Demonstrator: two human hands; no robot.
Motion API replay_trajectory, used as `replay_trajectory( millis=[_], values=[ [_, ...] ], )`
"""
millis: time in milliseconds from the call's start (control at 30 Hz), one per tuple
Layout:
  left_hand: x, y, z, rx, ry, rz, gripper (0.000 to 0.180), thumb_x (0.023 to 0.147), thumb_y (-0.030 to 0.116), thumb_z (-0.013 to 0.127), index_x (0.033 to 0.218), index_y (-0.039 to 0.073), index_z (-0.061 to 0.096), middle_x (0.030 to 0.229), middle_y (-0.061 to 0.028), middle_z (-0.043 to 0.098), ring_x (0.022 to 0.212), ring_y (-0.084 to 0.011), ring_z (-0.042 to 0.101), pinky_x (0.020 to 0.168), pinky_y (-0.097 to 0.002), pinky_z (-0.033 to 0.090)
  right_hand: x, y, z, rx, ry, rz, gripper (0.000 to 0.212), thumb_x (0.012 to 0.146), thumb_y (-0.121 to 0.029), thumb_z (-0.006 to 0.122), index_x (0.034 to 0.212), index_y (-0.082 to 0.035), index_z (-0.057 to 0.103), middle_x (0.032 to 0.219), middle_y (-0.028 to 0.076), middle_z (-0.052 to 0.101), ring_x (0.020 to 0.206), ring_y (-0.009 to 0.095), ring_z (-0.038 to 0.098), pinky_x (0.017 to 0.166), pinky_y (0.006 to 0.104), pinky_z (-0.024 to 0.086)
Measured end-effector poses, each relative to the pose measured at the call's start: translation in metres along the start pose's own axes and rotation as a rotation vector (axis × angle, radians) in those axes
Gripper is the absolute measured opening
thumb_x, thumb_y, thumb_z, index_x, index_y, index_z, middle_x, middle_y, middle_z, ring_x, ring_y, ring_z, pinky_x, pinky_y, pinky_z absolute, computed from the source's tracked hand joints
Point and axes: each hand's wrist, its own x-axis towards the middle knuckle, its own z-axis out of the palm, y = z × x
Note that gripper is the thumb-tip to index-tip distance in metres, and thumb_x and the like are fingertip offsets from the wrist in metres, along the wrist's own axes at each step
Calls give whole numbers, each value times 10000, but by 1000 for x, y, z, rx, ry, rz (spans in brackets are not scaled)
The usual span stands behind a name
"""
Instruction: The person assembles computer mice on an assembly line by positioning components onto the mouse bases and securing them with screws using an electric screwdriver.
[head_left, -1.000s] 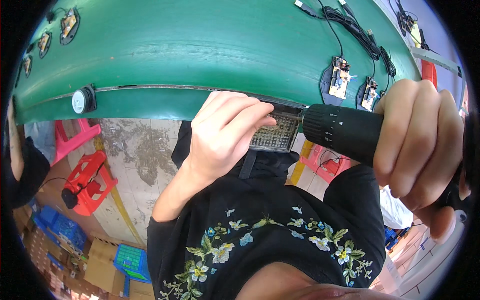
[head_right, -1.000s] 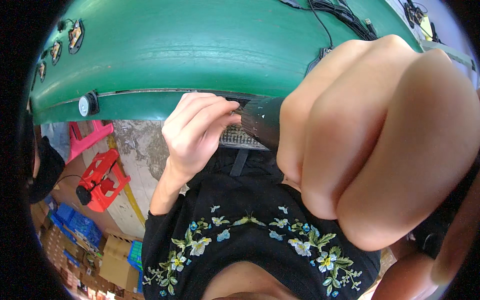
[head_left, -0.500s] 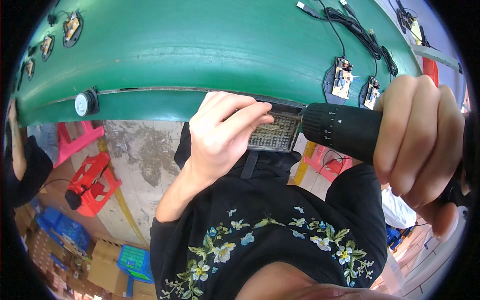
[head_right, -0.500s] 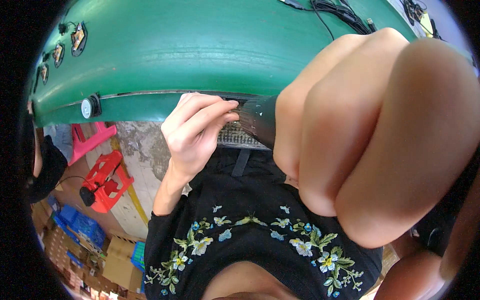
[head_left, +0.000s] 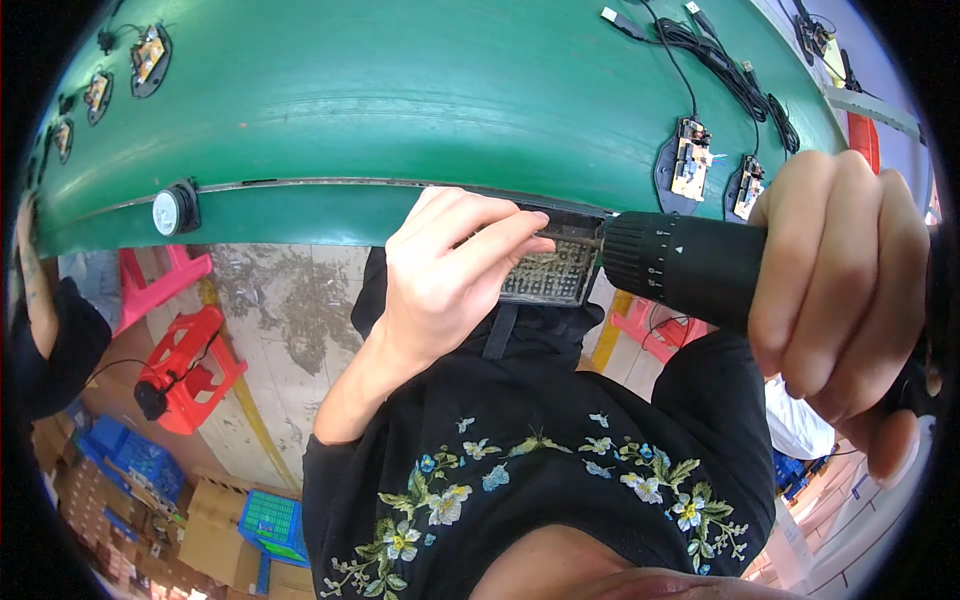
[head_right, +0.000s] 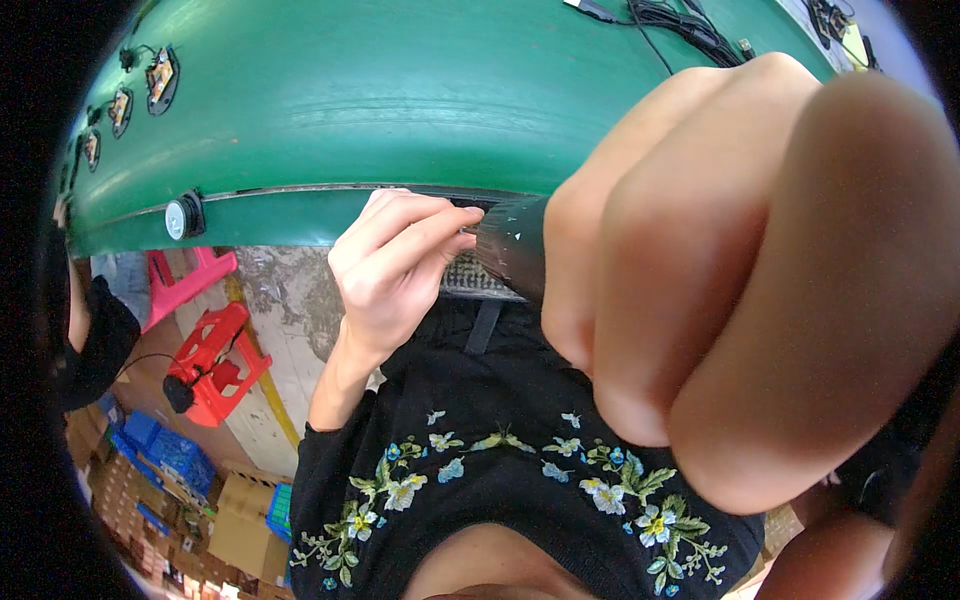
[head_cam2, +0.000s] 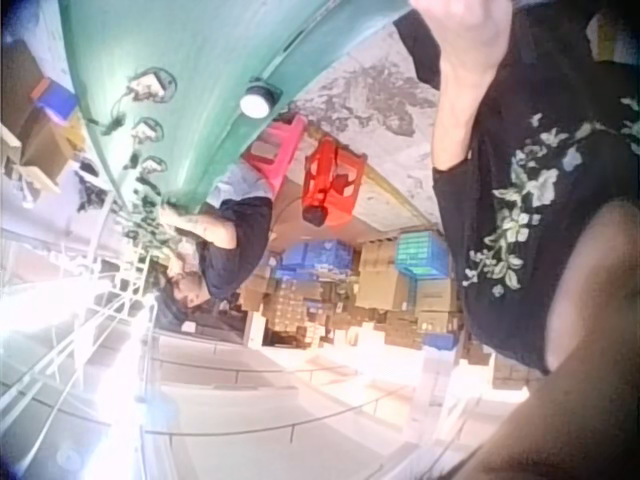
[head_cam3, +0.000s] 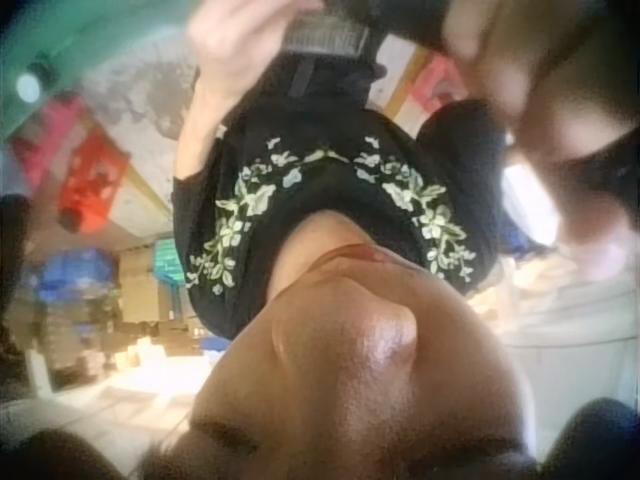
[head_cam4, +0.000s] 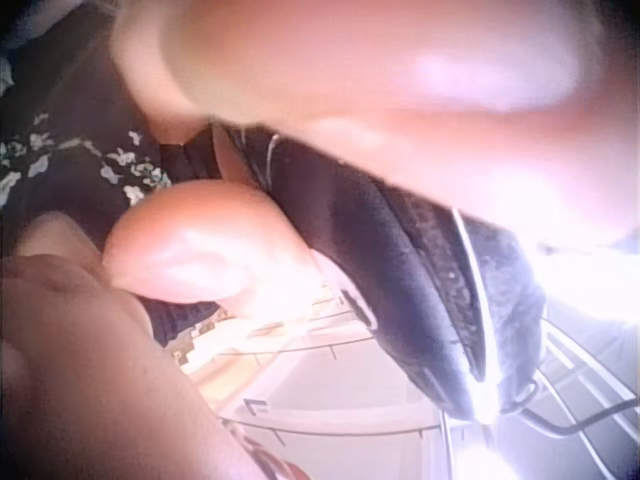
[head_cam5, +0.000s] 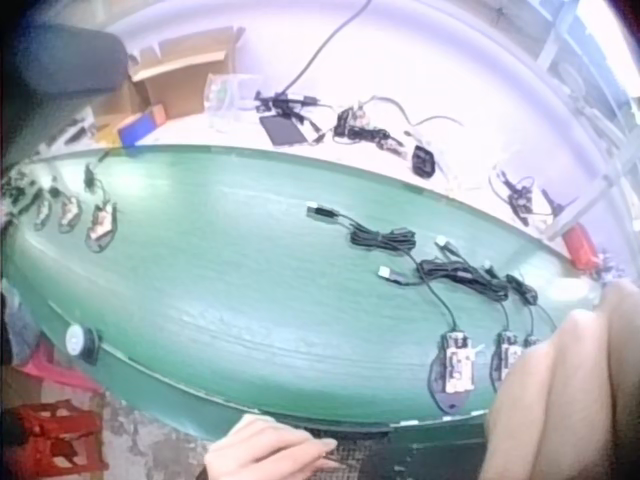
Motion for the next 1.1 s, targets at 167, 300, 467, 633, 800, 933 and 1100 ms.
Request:
replay_trajectory(
  millis=[167,300,467,633,800,933,1100],
  values=[
    [1,-1,-3,-86,-31,-43,261,678,-52,831,924,12,772,853,-96,724,744,-235,673,699,-339,519,2,0,1,-8,-8,4,393,916,-240,732,1204,-42,552,708,-10,645,574,100,645,570,223,571],
    [-1,-3,-8,-200,-83,-65,364,702,-64,819,1053,23,776,849,-90,735,748,-212,678,711,-333,526,5,4,3,9,-31,4,395,913,-238,739,1201,-42,551,709,-13,651,578,98,654,574,218,576],
    [12,1,-42,-34,-182,-181,636,729,-45,819,1340,73,688,804,-41,739,768,-177,674,776,-324,533,-5,-10,-12,-9,-85,-29,399,909,-235,748,1197,-41,551,710,-17,658,583,95,664,579,211,584],
    [38,-43,-117,722,-50,-71,529,851,70,763,1364,132,650,822,-56,750,737,-254,669,729,-373,517,-16,-14,-24,-71,-128,3,402,906,-232,757,1193,-41,551,712,-20,665,588,93,674,584,204,591],
    [101,-147,-244,1118,27,-315,420,958,193,699,1375,188,649,850,-134,742,769,-326,722,732,-419,561,-8,-16,-25,-146,-142,3,405,902,-229,766,1189,-40,551,713,-23,672,594,90,685,589,198,598],
    [129,-211,-286,1008,2,-381,360,963,249,700,1318,189,696,940,-123,757,859,-307,727,788,-410,555,-20,-30,-41,-217,-128,23,440,901,-228,751,1225,-41,520,705,-38,658,596,90,684,583,202,600],
    [124,-201,-246,1013,-13,-230,252,961,164,680,1200,135,756,963,-174,723,913,-350,705,832,-429,540,-64,-69,-25,-487,112,266,400,914,-234,719,1207,-58,510,670,-64,615,588,63,664,601,182,583]
  ],
)
